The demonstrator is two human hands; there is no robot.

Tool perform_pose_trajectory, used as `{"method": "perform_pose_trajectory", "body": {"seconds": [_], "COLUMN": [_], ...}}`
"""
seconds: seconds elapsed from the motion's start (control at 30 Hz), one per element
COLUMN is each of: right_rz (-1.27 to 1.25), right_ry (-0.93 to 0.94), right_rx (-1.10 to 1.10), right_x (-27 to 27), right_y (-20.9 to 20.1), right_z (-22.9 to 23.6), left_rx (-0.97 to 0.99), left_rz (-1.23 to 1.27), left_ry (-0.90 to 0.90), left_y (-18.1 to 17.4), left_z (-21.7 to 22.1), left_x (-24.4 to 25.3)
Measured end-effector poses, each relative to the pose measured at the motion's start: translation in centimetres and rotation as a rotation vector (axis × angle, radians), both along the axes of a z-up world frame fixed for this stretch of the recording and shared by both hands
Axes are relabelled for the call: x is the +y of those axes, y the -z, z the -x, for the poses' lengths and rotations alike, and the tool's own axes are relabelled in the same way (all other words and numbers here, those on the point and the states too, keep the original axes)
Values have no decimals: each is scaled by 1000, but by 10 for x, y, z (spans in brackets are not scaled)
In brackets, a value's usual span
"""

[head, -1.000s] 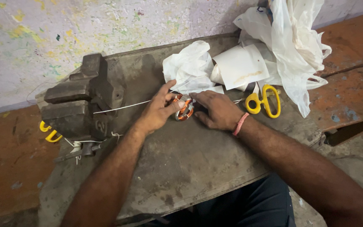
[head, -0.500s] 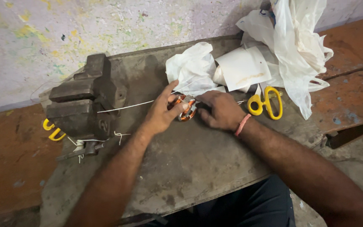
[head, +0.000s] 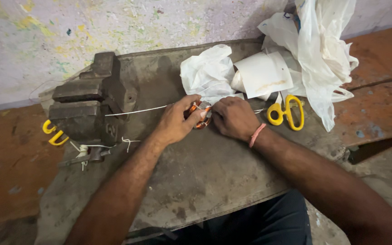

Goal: The person cuts small strips of white paper with yellow-handled scissors and wraps them around a copper-wound coil held in a bench vise. The person repeats this process multiple times, securing each strip by hand.

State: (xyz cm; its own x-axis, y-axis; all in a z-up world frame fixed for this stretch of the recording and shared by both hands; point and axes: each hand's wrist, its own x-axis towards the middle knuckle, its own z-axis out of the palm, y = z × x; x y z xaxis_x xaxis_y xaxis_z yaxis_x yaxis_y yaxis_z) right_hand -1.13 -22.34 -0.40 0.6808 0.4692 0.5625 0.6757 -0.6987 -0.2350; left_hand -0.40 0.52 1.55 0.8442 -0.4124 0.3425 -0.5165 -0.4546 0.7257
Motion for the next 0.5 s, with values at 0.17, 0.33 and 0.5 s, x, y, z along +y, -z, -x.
{"method": "perform_pose_trajectory", "body": {"seconds": [0.17,0.33,0.5], "right_rz": [-87,-110,-143], "right_ry": [85,126,94], "right_rx": [43,180,183], "right_x": [13,15,13], "right_y": [3,2,1], "right_z": [0,-2,-2], "left_rx": [81,132,95], "left_rz": [-8,-24,-14], "left_ry": [-29,-42,-7], "left_y": [-4,-10,-11], "left_z": [1,4,4], "left_x": [1,2,0]}}
